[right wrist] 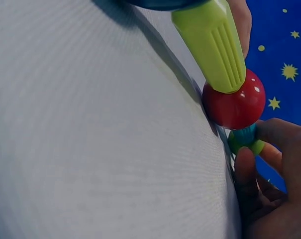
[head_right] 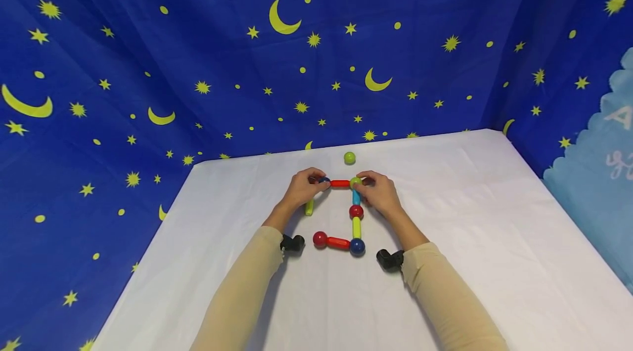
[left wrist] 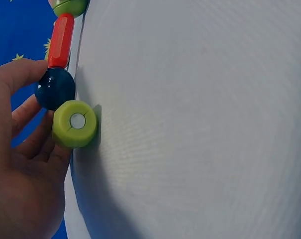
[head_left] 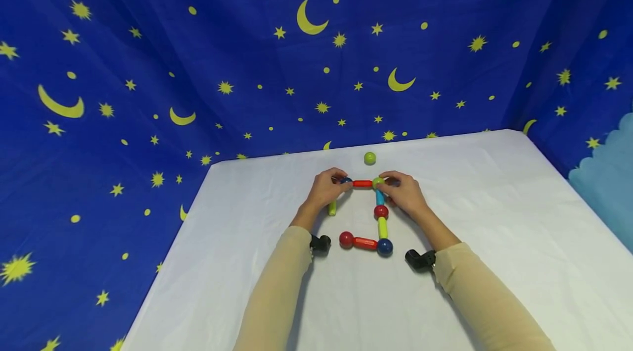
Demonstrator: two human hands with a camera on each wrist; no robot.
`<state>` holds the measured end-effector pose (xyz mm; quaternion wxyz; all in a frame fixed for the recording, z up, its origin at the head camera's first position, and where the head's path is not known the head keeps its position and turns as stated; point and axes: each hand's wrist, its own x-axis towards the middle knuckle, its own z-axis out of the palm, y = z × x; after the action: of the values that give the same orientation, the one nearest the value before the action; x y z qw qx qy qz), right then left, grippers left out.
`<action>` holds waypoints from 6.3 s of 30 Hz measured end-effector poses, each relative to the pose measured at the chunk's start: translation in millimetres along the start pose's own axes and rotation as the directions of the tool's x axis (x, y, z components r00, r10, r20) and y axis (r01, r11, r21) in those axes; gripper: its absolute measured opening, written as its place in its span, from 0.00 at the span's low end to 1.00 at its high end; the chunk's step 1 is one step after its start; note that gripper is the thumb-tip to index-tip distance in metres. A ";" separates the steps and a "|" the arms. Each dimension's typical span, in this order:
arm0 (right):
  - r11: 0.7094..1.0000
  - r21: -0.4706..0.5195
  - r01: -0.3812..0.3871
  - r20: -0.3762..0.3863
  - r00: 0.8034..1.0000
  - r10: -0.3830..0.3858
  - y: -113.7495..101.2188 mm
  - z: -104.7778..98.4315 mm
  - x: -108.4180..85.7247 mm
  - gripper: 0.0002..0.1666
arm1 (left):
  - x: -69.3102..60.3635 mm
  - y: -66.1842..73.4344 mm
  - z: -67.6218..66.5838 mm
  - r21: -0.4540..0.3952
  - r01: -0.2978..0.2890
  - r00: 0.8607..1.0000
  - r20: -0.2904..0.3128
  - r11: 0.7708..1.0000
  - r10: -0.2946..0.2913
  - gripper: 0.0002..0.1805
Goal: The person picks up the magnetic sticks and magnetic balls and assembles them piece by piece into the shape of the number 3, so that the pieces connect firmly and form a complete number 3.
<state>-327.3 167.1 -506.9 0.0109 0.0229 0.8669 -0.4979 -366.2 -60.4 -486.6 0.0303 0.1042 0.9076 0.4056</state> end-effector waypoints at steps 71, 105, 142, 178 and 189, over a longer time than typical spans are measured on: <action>0.999 -0.050 0.022 0.007 1.000 -0.022 3.4 2.2 1.6 0.25 | -48.8 6.1 -11.7 0.030 -0.190 0.917 0.362 0.981 0.166 0.10; 0.997 -0.048 0.056 0.045 0.998 -0.054 0.2 -4.2 -3.7 0.29 | -46.9 18.5 6.3 0.076 -0.217 0.915 0.363 0.973 0.176 0.10; 0.982 -0.011 0.191 0.334 0.926 -0.177 2.5 -21.9 -49.6 0.18 | -46.2 23.2 3.0 0.082 -0.212 0.917 0.361 0.974 0.169 0.11; 0.982 0.045 0.182 0.312 0.931 -0.187 6.6 -21.5 -52.3 0.18 | 26.0 58.4 21.7 0.492 -0.180 0.962 0.271 0.852 0.047 0.34; 0.982 0.046 0.182 0.307 0.933 -0.188 8.6 -19.5 -52.2 0.18 | 33.6 64.0 25.4 0.603 -0.238 0.945 0.325 0.761 0.038 0.29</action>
<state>-274.7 186.8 -502.4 0.0996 -0.1370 0.8485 -0.5013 -384.9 6.9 -455.1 0.0974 0.2344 0.9656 0.0565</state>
